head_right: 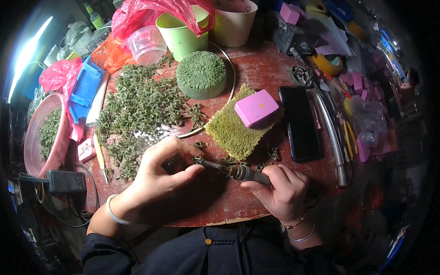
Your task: Assembling and soldering small miniature plant-like components on a foam base.
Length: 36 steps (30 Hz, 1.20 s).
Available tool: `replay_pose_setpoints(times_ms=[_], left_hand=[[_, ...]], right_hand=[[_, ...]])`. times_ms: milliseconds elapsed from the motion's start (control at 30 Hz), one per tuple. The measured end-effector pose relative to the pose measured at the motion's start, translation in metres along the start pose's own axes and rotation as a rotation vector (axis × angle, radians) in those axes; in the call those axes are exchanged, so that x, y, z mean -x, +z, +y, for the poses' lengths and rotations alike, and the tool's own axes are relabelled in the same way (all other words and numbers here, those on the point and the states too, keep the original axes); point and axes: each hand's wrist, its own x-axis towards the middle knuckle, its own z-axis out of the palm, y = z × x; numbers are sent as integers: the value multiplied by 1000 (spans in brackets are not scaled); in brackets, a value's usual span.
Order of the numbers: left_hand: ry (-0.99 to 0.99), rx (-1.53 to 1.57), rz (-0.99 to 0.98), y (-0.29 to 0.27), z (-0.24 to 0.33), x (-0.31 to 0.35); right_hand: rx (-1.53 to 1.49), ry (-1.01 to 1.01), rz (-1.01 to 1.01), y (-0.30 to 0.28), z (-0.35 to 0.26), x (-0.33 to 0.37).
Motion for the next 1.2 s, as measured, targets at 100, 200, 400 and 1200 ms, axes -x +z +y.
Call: replay_pose_setpoints(times_ms=[100, 200, 400, 1200], left_hand=[[-15, -18, -9, 0, 0, 0], [-17, -19, -4, 0, 1, 1], [-12, -34, -8, -1, 1, 0], [21, -41, 51, -13, 6, -3]], right_hand=[[23, -13, 1, 1, 1, 1], [24, -7, -6, 1, 0, 0], [35, -5, -25, 0, -1, 0], [-44, 100, 120, -4, -3, 2]])
